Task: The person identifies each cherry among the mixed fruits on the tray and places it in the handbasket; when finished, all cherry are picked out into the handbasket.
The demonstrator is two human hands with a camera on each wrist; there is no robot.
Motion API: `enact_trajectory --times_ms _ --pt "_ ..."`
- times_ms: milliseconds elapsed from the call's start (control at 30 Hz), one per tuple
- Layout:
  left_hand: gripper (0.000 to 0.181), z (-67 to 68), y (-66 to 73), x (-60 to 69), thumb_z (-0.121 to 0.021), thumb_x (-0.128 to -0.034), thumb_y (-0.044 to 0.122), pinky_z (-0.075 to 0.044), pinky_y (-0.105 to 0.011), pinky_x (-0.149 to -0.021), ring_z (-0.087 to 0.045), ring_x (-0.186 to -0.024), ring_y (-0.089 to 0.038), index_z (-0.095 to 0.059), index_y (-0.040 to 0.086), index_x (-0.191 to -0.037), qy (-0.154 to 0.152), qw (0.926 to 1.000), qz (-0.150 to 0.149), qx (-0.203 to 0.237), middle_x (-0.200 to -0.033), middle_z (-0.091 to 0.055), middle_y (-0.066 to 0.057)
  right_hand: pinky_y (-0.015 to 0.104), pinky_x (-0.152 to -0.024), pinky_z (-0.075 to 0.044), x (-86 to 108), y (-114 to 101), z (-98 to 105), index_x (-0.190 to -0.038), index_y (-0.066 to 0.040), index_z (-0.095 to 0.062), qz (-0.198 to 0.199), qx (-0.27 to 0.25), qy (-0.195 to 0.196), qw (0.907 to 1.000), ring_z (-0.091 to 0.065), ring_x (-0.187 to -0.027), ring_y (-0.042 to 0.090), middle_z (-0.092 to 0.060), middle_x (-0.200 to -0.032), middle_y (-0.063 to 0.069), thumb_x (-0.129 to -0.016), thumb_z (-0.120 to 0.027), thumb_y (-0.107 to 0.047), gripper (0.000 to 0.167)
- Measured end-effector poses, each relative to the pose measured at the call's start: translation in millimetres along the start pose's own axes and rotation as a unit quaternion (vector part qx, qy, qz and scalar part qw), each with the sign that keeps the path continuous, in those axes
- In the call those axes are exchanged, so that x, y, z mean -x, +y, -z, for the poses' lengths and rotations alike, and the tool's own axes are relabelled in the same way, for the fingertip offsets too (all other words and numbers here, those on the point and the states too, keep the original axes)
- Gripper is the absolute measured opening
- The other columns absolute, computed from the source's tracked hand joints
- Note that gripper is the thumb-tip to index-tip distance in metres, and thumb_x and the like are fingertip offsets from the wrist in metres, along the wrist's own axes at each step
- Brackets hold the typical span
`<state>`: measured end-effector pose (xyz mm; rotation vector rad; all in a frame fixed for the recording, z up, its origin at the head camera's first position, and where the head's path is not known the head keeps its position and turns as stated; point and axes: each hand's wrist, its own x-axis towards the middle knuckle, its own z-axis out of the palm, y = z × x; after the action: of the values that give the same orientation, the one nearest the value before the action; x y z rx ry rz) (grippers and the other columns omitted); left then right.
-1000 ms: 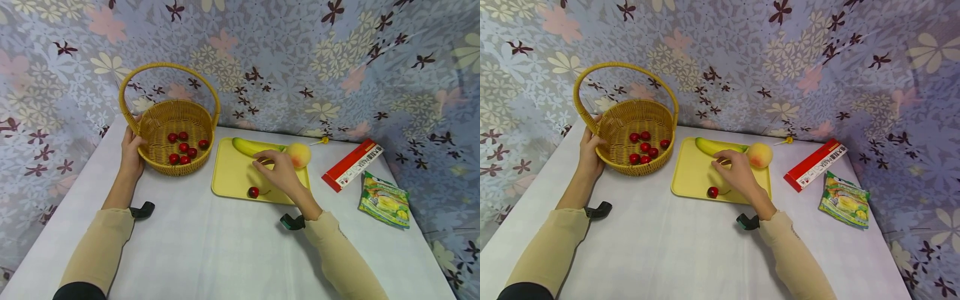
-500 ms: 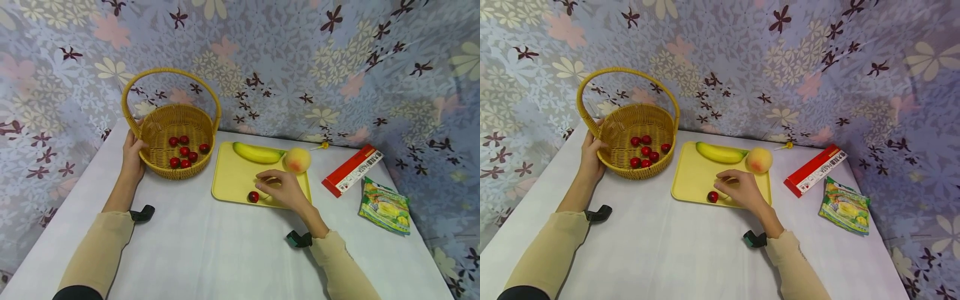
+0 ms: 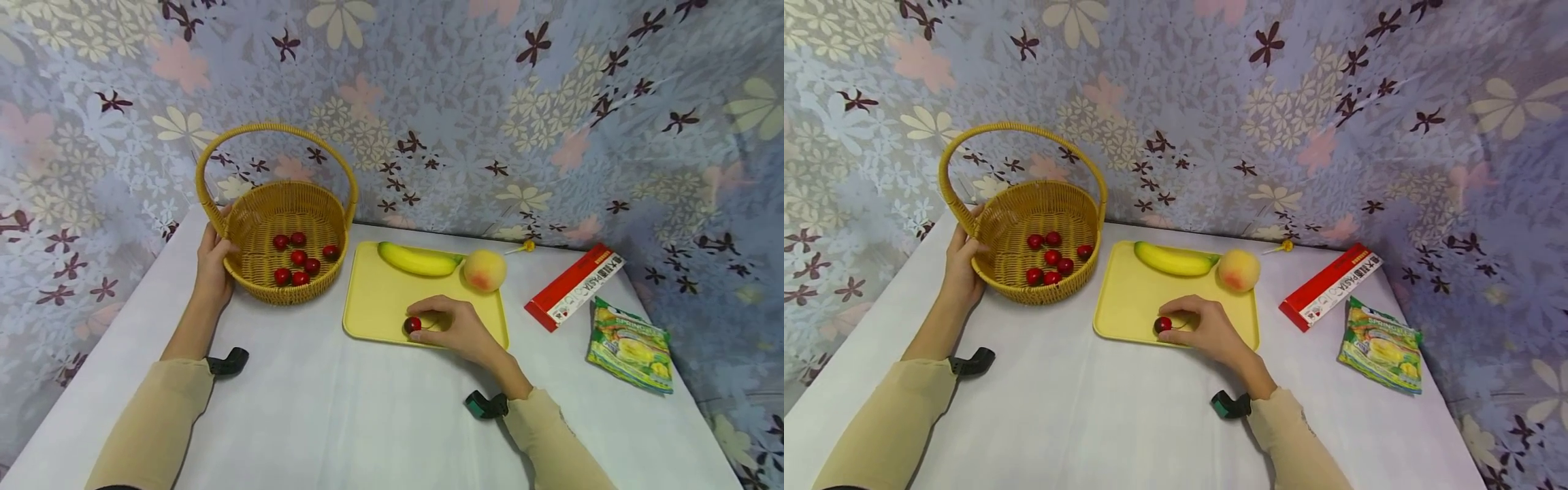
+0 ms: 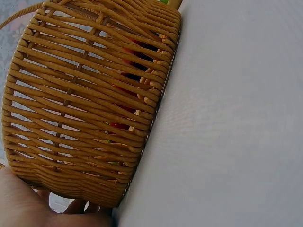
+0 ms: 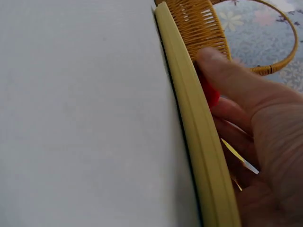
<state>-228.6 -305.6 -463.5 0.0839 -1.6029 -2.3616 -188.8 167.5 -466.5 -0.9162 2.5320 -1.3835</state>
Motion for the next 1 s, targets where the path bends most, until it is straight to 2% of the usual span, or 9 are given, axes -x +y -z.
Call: enact_trajectory --times_ms 167,367,667,867,1000 --pt "0.077 1.4 -0.7 6.3 -0.036 -0.0912 -0.007 -0.033 -0.031 -0.112 -0.037 -0.141 -0.021 -0.045 0.027 -0.160 0.007 1.0000 0.002 -0.007 -0.164 -0.037 -0.001 0.035 -0.103 -0.053 3.7 1.6 -5.0 -0.123 -0.021 -0.077 0.007 -0.008 0.003 0.9999 -0.068 -0.117 0.016 -0.075 -0.122 -0.006 -0.085 -0.089 -0.025 0.040" --pt "0.077 0.0 1.7 4.6 -0.035 -0.0908 -0.007 -0.033 -0.032 -0.114 -0.037 -0.141 -0.022 -0.044 0.026 -0.160 0.005 1.0000 -0.004 -0.006 -0.163 -0.039 0.001 0.033 -0.103 -0.052 1.5 1.8 -4.8 -0.123 -0.023 -0.077 0.007 0.004 0.012 0.9999 -0.069 -0.115 0.012 -0.074 -0.121 -0.010 -0.085 -0.089 -0.026 0.039" --pt "0.077 0.0 2.0 0.8 -0.035 -0.0911 -0.007 -0.034 -0.031 -0.112 -0.038 -0.139 -0.022 -0.045 0.025 -0.160 -0.002 0.9999 -0.011 0.001 -0.163 -0.040 -0.001 0.035 -0.099 -0.055 1.3 2.2 -4.5 -0.120 -0.025 -0.077 0.009 -0.001 0.024 0.9997 -0.072 -0.111 0.014 -0.076 -0.118 -0.007 -0.087 -0.087 -0.026 0.035" --pt "0.078 0.6 1.3 1.7 -0.036 -0.0900 -0.005 -0.032 -0.031 -0.114 -0.037 -0.141 -0.020 -0.043 0.026 -0.161 0.006 1.0000 -0.002 -0.007 -0.165 -0.038 0.001 0.033 -0.098 -0.056 -1.6 -0.9 -3.1 -0.119 -0.026 -0.077 -0.008 -0.003 0.028 0.9996 -0.072 -0.107 0.013 -0.077 -0.115 -0.008 -0.087 -0.088 -0.026 0.034" --pt "0.077 0.5 1.0 1.9 -0.037 -0.0900 -0.004 -0.030 -0.033 -0.117 -0.037 -0.142 -0.020 -0.045 0.028 -0.159 0.009 0.9999 -0.001 -0.011 -0.165 -0.037 0.001 0.034 -0.096 -0.057 -8.2 -6.4 -1.7 -0.119 -0.023 -0.077 -0.009 -0.003 0.028 0.9996 -0.073 -0.104 0.014 -0.078 -0.113 -0.006 -0.086 -0.088 -0.020 0.035"
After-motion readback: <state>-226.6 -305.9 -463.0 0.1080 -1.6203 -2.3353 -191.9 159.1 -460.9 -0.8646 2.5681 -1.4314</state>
